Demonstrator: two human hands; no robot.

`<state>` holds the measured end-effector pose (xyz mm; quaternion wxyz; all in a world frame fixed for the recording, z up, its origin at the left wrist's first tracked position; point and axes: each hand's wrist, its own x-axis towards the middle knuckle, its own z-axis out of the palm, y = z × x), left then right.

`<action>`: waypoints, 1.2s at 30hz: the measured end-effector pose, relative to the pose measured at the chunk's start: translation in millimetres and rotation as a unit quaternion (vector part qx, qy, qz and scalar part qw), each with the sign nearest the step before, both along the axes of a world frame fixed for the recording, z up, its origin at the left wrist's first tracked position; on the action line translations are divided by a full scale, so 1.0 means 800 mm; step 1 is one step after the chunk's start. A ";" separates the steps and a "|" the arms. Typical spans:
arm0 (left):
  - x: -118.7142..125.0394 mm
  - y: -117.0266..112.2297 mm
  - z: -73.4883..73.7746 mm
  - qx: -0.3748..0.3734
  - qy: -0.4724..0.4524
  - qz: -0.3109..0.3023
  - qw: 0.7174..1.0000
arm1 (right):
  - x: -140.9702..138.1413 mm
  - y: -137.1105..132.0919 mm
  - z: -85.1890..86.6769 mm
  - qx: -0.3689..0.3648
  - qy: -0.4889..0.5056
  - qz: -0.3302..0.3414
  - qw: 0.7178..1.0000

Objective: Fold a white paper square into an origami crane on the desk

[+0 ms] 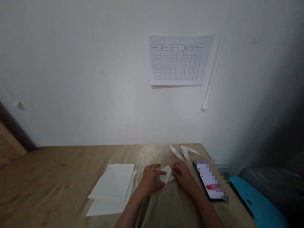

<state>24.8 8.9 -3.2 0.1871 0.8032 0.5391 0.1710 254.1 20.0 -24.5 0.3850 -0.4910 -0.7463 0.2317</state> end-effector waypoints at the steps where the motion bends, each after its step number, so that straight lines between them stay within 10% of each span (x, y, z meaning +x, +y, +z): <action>1: 0.000 0.000 0.000 0.001 0.000 0.000 1.000 | -0.003 0.001 0.001 0.002 -0.004 -0.002 1.000; 36: 0.007 -0.002 0.012 -0.003 -0.038 0.028 0.999 | -0.023 0.006 -0.005 0.003 -0.065 -0.030 0.997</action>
